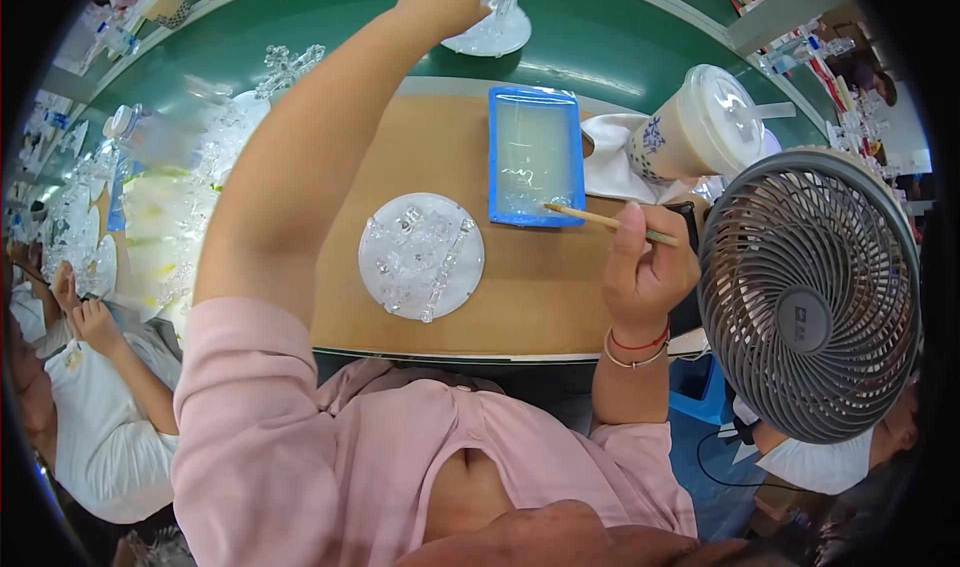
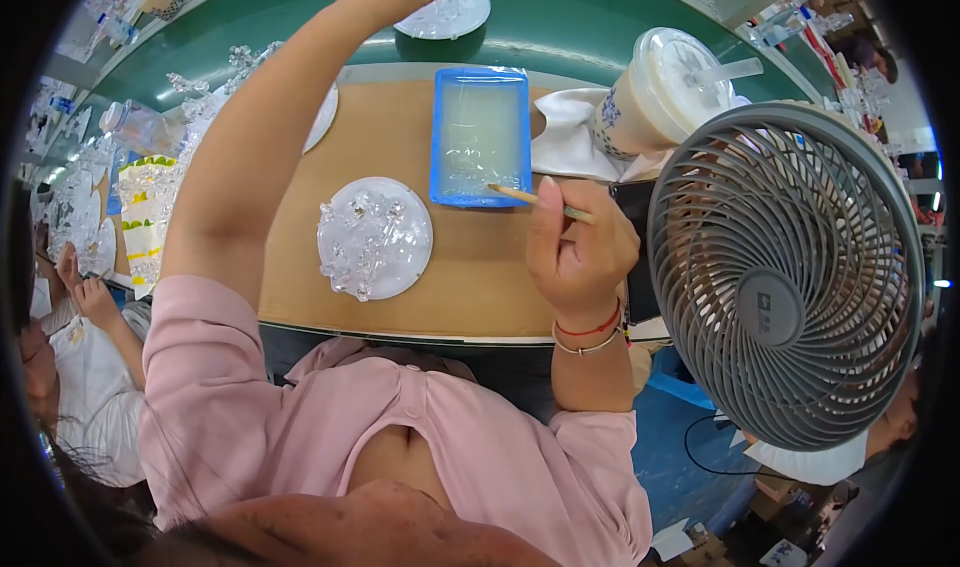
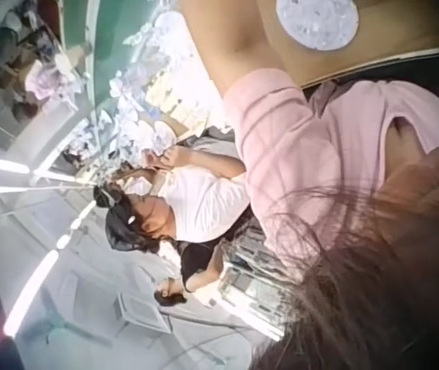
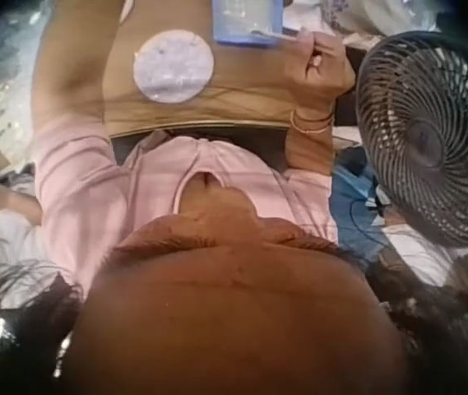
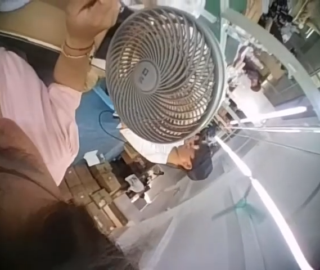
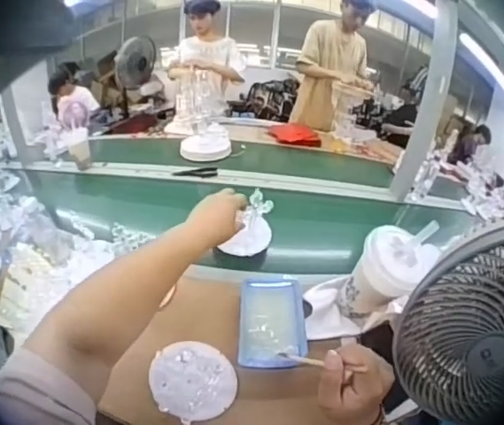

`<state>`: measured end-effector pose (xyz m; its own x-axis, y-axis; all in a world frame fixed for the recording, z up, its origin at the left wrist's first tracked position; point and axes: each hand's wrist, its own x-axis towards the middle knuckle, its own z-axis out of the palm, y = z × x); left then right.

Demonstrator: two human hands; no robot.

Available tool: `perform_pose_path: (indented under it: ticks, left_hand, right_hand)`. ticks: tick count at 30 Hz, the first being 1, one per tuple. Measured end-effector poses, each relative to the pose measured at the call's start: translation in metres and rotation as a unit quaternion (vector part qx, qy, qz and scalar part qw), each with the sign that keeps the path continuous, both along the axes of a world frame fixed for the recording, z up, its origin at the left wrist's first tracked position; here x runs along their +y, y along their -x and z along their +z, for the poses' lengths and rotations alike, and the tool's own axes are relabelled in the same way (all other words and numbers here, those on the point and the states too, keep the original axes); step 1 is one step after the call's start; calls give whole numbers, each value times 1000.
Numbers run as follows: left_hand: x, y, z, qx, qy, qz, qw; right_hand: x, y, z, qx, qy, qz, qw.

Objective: Using a brush to apply adhesive to small decorative plastic components and assembling them onto a circular base.

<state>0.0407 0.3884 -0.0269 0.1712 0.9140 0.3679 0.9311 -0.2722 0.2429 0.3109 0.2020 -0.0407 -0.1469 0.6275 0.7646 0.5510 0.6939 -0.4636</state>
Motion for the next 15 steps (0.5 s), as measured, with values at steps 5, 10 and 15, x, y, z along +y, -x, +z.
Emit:
perform_pose_path:
  ticks: [5,10,15]
  left_hand:
    - [-62,9,41,4,-55,-27,998]
    - [-140,6,29,67,-5,14,998]
    - [-168,12,6,80,-71,-36,994]
  right_hand:
    - [4,-7,-4,8,15,-4,1000]
    - [0,-2,2,-6,5,-11,1000]
    - [0,3,3,4,13,-6,1000]
